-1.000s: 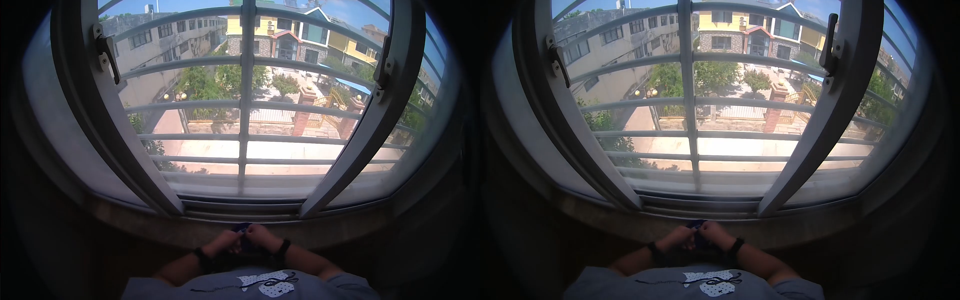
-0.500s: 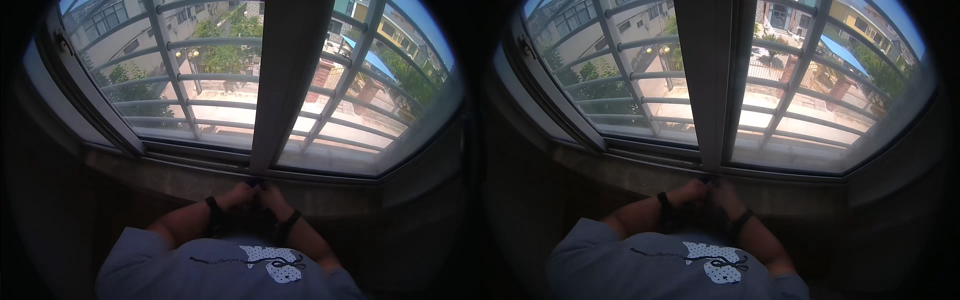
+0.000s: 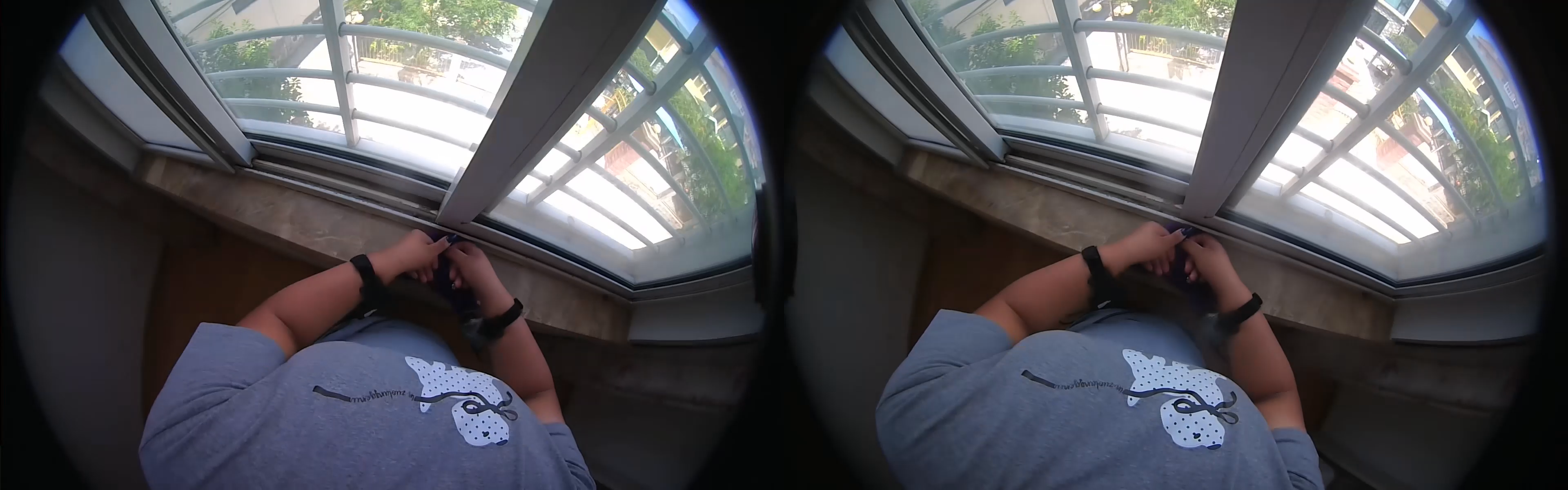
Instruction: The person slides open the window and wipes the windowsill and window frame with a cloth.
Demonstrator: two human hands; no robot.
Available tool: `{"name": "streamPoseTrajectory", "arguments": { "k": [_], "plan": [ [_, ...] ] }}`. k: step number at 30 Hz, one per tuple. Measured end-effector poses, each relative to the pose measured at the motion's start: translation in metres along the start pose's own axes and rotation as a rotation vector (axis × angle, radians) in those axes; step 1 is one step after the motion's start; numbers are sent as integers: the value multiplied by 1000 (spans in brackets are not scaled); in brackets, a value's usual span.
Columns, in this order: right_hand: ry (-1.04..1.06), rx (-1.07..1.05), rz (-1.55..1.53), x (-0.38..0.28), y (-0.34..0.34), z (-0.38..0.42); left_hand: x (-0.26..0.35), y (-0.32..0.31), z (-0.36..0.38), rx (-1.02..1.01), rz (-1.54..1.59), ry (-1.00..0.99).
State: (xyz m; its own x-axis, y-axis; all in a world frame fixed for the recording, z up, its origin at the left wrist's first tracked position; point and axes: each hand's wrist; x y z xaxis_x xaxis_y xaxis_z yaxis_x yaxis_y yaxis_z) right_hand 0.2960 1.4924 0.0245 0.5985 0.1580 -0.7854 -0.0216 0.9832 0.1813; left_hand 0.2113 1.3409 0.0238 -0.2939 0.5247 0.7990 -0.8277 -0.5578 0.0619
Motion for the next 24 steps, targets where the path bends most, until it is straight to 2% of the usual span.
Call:
{"name": "streamPoseTrajectory", "arguments": {
  "k": [4, 8, 16, 20, 24],
  "plan": [
    [48, -57, -34, -35, -46, -23, -14, 69, 13, -17, 30, -11],
    [22, -109, -117, -54, -99, -45, -55, 131, 24, -34, 120, -2],
    [40, -223, -137, -110, -193, -103, -98, 238, 69, 93, 214, -69],
    [55, -243, -163, -121, -223, -120, -104, 271, 80, 130, 188, -58],
    [24, -241, -279, -120, -222, -114, -103, 268, 73, 125, 65, -56]
  ]
}}
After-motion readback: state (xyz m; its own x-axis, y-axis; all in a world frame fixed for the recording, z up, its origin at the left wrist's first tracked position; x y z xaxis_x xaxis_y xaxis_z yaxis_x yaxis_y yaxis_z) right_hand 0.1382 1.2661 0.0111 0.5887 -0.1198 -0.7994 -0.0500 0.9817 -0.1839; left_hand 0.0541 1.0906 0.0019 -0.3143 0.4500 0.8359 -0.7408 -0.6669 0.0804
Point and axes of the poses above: each hand's wrist, its own z-axis away from the middle knuckle, its own y-axis out of the back of the hand, x = y × z, and after that the axes turned 6 degrees about z, right-handed
